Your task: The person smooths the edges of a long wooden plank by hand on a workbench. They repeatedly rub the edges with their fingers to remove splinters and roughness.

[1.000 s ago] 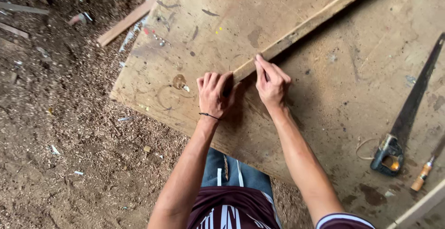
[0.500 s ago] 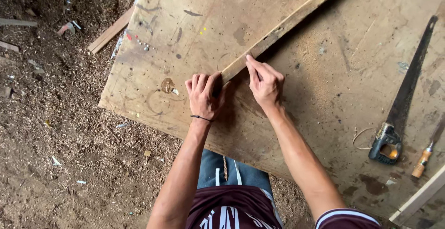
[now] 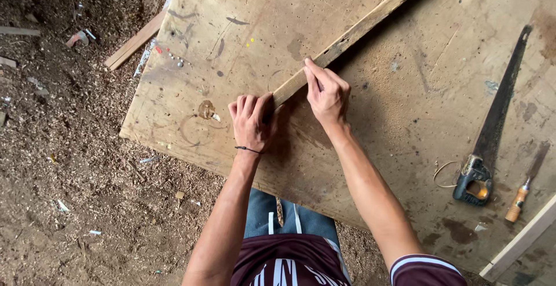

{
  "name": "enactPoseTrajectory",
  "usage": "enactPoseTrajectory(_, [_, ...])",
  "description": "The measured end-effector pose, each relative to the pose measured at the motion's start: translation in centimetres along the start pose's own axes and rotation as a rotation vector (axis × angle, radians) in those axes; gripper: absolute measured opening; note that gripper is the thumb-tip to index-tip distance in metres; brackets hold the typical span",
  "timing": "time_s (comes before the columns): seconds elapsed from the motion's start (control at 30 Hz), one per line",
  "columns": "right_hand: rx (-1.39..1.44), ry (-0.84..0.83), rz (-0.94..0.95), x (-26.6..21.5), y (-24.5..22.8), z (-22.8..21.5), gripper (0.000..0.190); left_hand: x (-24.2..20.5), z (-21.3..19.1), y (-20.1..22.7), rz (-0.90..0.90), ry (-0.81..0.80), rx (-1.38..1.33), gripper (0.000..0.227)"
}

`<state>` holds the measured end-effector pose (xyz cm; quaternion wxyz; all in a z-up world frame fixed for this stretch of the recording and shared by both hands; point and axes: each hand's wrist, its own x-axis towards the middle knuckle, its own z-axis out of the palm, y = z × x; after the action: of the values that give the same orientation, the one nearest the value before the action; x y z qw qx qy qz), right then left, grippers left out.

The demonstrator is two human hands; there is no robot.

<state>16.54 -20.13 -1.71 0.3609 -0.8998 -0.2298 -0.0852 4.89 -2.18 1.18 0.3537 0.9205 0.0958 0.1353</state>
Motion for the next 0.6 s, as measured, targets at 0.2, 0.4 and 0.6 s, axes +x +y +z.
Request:
enactPoseTrajectory(0.2, [-0.026, -0.041, 0.060, -1.3, -1.3, -1.7, 0.021, 0.3, -0.2, 0.2, -0.012, 0.000, -0.043, 0.038])
enactPoseTrajectory(0.4, [-0.087, -0.050, 0.095, -0.5, -1.1, -1.9, 0.019, 0.2, -0.3, 0.2, -0.010, 0.017, -0.047, 0.038])
enactPoseTrajectory(0.6, [-0.024, 0.002, 0.005, 1.6, 0.7, -0.4, 0.017, 0.0, -0.1, -0.1, -0.030, -0.022, -0.035, 0.038])
